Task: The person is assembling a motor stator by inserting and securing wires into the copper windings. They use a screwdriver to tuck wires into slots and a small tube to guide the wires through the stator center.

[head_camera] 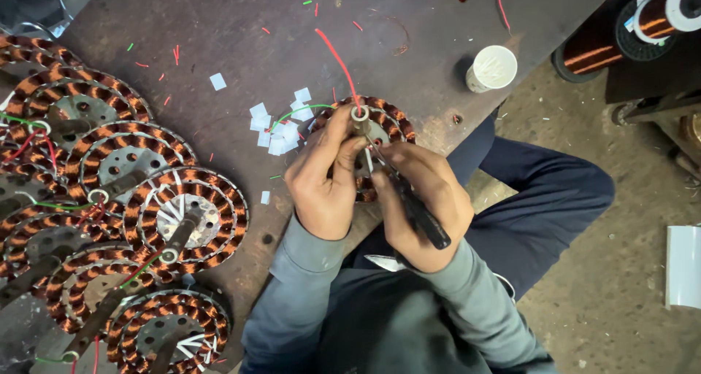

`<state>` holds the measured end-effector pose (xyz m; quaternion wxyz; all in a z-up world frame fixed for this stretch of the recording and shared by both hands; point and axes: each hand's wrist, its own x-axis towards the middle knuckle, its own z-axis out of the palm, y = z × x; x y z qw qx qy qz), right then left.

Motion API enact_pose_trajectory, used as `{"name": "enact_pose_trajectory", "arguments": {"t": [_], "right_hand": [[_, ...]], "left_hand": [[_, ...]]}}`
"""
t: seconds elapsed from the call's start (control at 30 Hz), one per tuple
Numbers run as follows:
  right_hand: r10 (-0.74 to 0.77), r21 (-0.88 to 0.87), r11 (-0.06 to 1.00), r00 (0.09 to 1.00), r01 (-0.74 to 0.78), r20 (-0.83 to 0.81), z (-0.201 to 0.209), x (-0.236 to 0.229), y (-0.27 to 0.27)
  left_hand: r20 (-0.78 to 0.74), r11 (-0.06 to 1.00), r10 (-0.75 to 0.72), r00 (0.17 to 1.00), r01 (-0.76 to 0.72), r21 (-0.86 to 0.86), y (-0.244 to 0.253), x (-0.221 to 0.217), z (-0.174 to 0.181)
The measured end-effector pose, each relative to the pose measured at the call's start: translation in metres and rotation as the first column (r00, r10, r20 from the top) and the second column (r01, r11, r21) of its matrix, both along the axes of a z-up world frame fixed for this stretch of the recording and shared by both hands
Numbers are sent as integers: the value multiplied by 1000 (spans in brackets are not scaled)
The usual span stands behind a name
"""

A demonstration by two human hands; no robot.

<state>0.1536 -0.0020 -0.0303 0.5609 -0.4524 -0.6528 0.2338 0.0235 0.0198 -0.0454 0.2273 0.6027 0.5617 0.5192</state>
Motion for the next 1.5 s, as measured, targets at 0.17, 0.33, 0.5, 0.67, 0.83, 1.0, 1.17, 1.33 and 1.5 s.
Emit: {"name": "enact_pose_trajectory", "arguments": {"t": [0.17, 0.33, 0.5, 0.67, 0.83, 1.0, 1.17, 1.33, 1.5], "right_hand": [[295, -237, 920, 950, -312, -104, 14, 30, -7], [174, -497, 588, 700, -638, -693, 26, 40, 2], [106, -612, 467, 727, -638, -678, 40, 34, 10], [-59, -589, 466, 641, -660, -765, 36, 20, 3], [-139, -485, 724, 585, -490, -799, 18, -27, -32], [22, -287, 958, 1000, -18, 12, 6, -37, -44], [32, -239, 971, 988, 6, 153, 3, -32, -45], [-65, -380, 890, 755, -252, -653, -6, -46, -49], [-98, -417, 872, 741, -258, -664, -3, -46, -44]], "left_hand": [[-50, 998, 30, 998, -27, 57, 3, -4, -8], [-55, 999, 29, 998, -26, 45, 2, -1, -14], [-72, 1000, 25, 997, -25, 6, 6, -7, -5], [-185, 999, -35, 982, 30, -31, -1, -8, -6], [-81, 996, 63, 995, -68, -60, -14, 0, -16], [-31, 999, 37, 999, -38, -22, -15, -7, -24], [-38, 997, 66, 997, -67, -38, -17, -1, -26], [63, 999, -7, 998, 10, -49, -18, -4, -22], [96, 995, 44, 994, -34, -99, -16, -1, -22]]}}
